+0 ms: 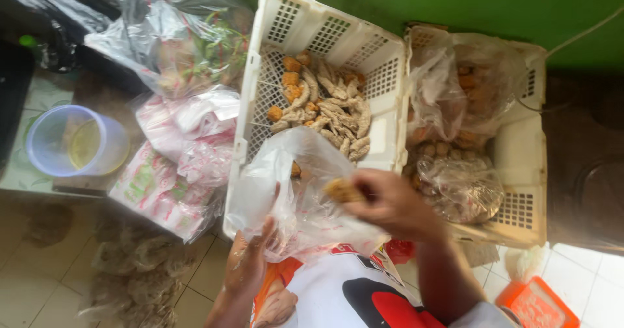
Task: The person picks fried food items from a white plastic basket and places them into a clear plastic bag held open with the other hand. The person continues filling the bag with the fried items from the basket.
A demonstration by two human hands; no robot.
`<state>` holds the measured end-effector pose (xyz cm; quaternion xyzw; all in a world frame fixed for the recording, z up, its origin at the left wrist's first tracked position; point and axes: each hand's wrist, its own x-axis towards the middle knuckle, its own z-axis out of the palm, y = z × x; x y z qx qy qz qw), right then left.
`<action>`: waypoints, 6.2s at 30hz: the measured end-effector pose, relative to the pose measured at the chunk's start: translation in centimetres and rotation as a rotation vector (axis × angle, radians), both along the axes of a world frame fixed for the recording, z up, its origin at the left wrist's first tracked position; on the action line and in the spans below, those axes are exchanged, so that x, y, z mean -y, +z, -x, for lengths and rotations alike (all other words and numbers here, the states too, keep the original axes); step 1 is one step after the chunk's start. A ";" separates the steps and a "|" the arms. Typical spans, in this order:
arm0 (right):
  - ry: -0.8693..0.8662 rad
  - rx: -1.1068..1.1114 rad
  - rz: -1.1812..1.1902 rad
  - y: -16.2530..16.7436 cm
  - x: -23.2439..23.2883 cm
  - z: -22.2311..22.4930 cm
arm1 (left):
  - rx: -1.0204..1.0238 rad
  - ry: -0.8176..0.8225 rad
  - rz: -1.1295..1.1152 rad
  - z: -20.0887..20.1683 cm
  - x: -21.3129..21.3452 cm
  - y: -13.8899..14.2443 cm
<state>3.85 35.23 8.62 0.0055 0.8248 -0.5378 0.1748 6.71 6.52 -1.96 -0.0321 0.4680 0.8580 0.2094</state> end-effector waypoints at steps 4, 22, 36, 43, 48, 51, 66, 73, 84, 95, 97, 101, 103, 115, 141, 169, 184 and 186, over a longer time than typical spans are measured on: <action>0.008 -0.363 0.053 -1.6 2.5 2.2 | 0.204 0.063 0.036 2.5 2.2 3.6; 0.742 0.282 -0.828 -24.4 0.8 0.7 | 0.224 0.111 0.217 0.1 7.8 4.6; 0.521 0.570 1.413 -11.4 8.1 2.0 | 0.251 0.108 0.027 -3.2 6.9 -1.6; 0.380 0.051 -0.270 -12.6 8.5 3.1 | 0.230 0.130 -0.016 -2.4 11.4 -3.7; 0.079 0.068 0.358 -12.1 0.5 3.0 | 0.339 0.214 0.020 -3.4 12.9 -6.6; -0.211 0.100 0.352 -15.7 -0.7 4.7 | 0.386 0.235 0.092 -3.5 13.2 -7.2; -0.237 0.217 0.257 -16.9 0.5 4.6 | 0.244 0.228 0.104 -0.5 7.6 0.3; 0.263 -0.212 0.215 -4.7 6.2 1.9 | 0.194 0.152 0.031 -2.7 4.1 1.3; 0.229 0.111 -0.339 -20.0 1.4 3.8 | 0.158 0.447 0.072 -2.8 9.9 -0.4; -0.165 0.307 0.138 -16.3 1.9 3.3 | 0.268 0.350 0.062 -3.6 7.1 -0.6; 0.007 0.245 0.794 -12.2 2.4 2.3 | 0.267 0.323 0.023 -4.8 5.8 -0.6; 0.369 0.292 0.709 -8.4 9.6 0.5 | 0.240 0.310 -0.032 -6.2 4.8 -0.1; 0.362 -0.001 0.342 -7.6 11.4 -0.1 | 0.242 0.363 -0.007 -6.0 5.0 0.2; 0.124 -0.001 -0.253 -19.4 6.2 6.5 | 0.326 0.474 0.187 -5.8 9.2 -1.3; -0.240 -0.017 -0.059 -14.2 4.8 7.0 | 0.305 0.302 0.089 -2.0 9.6 -2.6; 0.299 -0.181 -0.268 -6.7 6.8 1.7 | 0.240 0.331 -0.068 -2.4 5.8 -1.3; 0.207 -0.001 -1.082 -24.8 0.7 6.9 | 0.265 0.321 0.036 -1.8 7.3 -3.1; 0.184 -0.112 -1.080 -24.1 0.6 6.7 | 0.263 0.312 0.035 -1.7 7.0 -3.0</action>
